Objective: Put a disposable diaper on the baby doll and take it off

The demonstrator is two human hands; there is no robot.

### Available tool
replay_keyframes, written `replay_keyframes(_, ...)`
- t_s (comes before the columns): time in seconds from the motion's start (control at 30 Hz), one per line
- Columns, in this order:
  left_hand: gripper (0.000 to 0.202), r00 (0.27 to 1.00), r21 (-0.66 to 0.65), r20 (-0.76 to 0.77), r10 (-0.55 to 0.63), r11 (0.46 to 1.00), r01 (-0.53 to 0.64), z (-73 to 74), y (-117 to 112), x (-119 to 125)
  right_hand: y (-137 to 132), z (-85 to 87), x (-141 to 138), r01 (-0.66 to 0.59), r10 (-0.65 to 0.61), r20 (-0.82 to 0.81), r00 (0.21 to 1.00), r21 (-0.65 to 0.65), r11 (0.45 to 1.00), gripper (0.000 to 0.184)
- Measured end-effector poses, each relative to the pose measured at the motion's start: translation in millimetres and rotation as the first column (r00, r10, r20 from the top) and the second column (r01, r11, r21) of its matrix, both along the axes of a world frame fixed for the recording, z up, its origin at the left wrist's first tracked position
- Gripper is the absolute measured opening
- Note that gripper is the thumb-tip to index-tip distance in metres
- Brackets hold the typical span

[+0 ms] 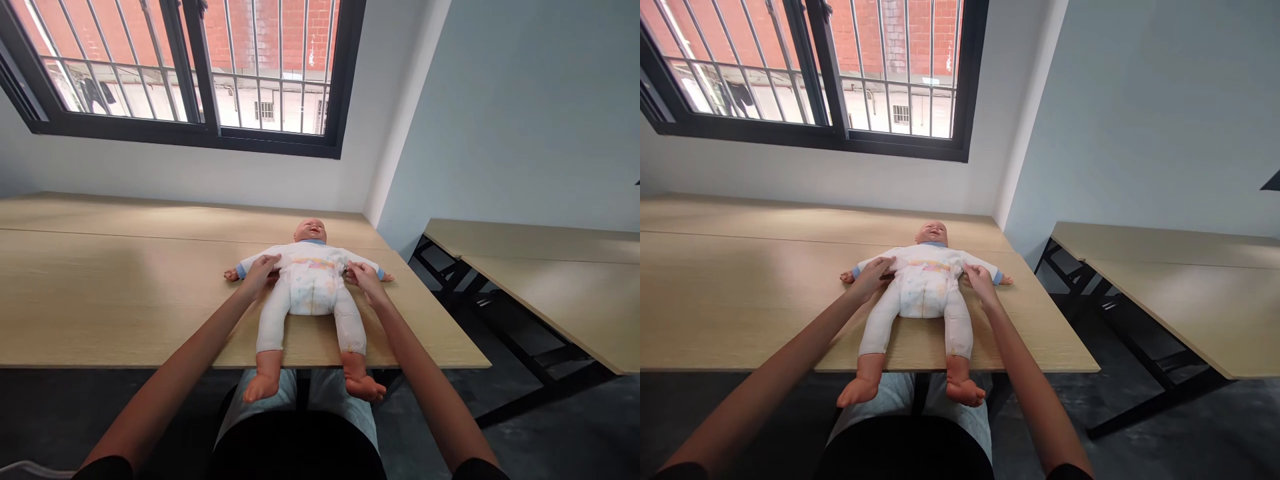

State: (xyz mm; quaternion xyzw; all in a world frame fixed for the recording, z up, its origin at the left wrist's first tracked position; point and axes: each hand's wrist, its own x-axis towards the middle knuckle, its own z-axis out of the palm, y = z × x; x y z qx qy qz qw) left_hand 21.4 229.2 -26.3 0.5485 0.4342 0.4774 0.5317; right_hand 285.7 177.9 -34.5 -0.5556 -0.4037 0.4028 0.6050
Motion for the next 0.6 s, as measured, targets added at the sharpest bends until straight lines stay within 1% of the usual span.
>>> replay_keyframes(0.1,0.049,0.997,-0.144,0.008,-0.075,0.987,0.075,1.8,-6.8,0.8,-15.4,-6.5,-6.1,-0.192,0.189,-0.037,0.981,-0.081,0.978,0.025)
replay_keyframes(0.13,0.052,0.997,-0.175,0.002,-0.082,0.981,0.081,3.1,-10.0,0.2,-20.5,-7.5,-7.3,-0.216,0.214,-0.026,0.976,-0.105,0.971,0.028)
replay_keyframes(0.17,0.053,0.997,-0.193,-0.007,-0.076,0.978,0.073,4.0,-14.0,-1.3,-25.7,-8.1,-8.0,-0.199,0.2,0.003,0.98,-0.124,0.972,0.031)
replay_keyframes(0.23,0.06,0.999,-0.196,-0.036,-0.026,0.98,0.018,3.5,-25.4,-6.7,-37.4,-9.3,-8.7,-0.086,0.098,0.092,0.991,-0.127,0.988,0.039)
replay_keyframes(0.27,0.065,0.998,-0.177,-0.055,0.014,0.984,-0.024,1.8,-32.9,-10.3,-44.3,-10.1,-9.2,-0.044,0.058,0.118,0.991,-0.121,0.992,0.043)
replay_keyframes(0.3,0.069,0.996,-0.151,-0.072,0.056,0.986,-0.066,-0.7,-41.3,-13.9,-51.9,-11.3,-10.3,-0.033,0.047,0.121,0.992,-0.114,0.993,0.046)
replay_keyframes(0.37,0.07,0.99,-0.078,-0.095,0.104,0.991,-0.112,-7.3,-59.3,-19.7,-68.2,-14.3,-14.7,-0.092,0.1,0.082,0.992,-0.098,0.991,0.05)
replay_keyframes(0.43,0.064,0.994,-0.032,-0.088,0.068,0.997,-0.071,-13.1,-75.2,-22.3,-82.7,-17.1,-21.3,-0.159,0.162,0.054,0.985,-0.063,0.985,0.054)
replay_keyframes(0.5,0.057,0.994,0.032,-0.111,0.015,0.999,-0.012,-15.3,-86.1,-22.0,-91.7,-18.8,-27.9,-0.189,0.191,0.073,0.979,-0.031,0.982,0.06)
replay_keyframes(0.53,0.054,0.989,0.077,-0.148,0.003,0.997,0.008,-15.0,-89.3,-21.4,-93.7,-19.2,-30.2,-0.197,0.198,0.086,0.976,-0.024,0.98,0.062)
replay_keyframes(0.6,0.042,0.968,0.179,-0.251,0.015,0.983,0.031,-12.2,-92.0,-20.6,-93.8,-19.5,-31.9,-0.194,0.195,0.113,0.974,-0.018,0.981,0.064)
